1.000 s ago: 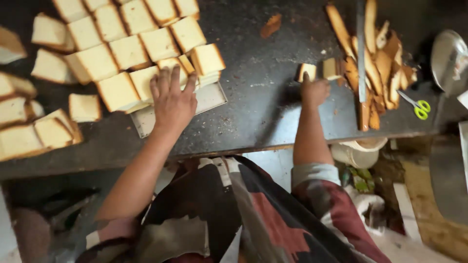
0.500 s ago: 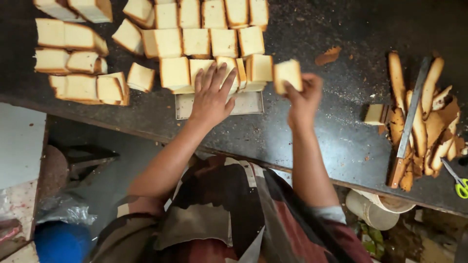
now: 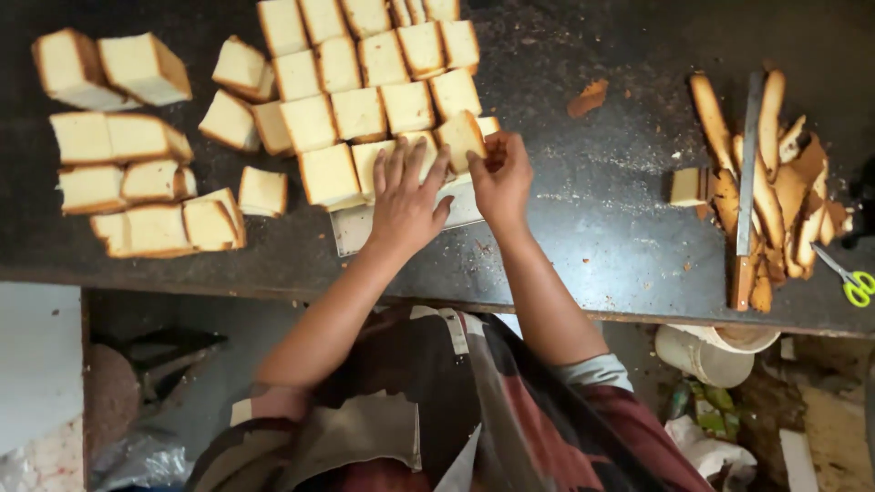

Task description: The person uses a large knife to cut a loaf of bread into slices and then trims the crusts by hand. They separate the slices and arrange them onto a metal tray, setting the discarded crusts aside on the counter.

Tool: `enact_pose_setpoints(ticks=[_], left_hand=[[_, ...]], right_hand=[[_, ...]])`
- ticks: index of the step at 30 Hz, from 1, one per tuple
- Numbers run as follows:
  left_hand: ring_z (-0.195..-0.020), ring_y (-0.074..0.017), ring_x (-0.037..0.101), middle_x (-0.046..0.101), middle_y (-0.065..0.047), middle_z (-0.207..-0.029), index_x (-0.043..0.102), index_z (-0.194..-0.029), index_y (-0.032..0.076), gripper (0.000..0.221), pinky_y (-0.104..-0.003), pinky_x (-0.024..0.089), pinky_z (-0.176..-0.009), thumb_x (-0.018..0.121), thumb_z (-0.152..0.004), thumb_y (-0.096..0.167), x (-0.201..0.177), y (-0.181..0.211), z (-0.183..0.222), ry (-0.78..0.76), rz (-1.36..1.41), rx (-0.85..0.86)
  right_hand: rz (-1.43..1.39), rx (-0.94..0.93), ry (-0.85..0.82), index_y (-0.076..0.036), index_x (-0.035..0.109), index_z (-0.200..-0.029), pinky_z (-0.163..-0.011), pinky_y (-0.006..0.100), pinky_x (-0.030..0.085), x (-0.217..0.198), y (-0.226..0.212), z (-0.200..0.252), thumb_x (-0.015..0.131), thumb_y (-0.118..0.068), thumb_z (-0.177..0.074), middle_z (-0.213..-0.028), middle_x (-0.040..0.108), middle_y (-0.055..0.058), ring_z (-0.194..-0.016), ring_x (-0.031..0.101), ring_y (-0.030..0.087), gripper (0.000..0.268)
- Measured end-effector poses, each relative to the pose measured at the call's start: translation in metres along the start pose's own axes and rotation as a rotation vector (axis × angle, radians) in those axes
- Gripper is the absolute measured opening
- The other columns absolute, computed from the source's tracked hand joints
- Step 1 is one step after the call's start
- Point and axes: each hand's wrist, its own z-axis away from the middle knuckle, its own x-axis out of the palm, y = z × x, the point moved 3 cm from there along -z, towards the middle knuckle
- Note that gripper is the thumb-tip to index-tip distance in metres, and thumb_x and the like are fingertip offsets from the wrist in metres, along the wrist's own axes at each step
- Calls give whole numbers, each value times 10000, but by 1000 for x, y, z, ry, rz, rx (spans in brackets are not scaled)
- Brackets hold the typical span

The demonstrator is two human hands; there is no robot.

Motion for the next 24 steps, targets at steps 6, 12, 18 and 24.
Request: enact_pose_setpoints(ticks=[6,12,18,24], left_hand=[[-1481,-425,349,457,-226,-1499,378,-1572,24,850,-641,187,-1216,782,-878,304,4,-7,2,17,21,-35],[-1452,-467,348,432,-273,-1523,446,-1565,27,802,-663,207,-1180,762,-893,331,14,-6,8,47,-48,-41],[-1464,-503,341,406,-278,-1568,521,-1534,37,713,-698,216,-1173,752,-952,379,22,-4,5,47,-127,-29],[-1431,-496,372,432,-311,-1500,523,-1493,42,713,-679,218,-1189,770,-908,366,38,46,14,75,85,-92]], right_hand=[[-178,96,-22,-11,619,-1004,-632,303,541,3,-3,-7,784,-63,-838,-958,641,92,-720,637,138,240],[327,-163,-50,-18,691,-961,-626,361,515,-37,3,-3,819,-132,-859,-949,654,124,-673,631,221,200],[925,-259,439,10,485,-1423,-921,541,492,-259,176,-54,913,-376,-864,-1216,626,212,-1064,601,404,803],[1195,347,133,10,359,-1483,-910,558,500,-369,301,-95,818,-415,-794,-1319,612,267,-1129,618,449,931]])
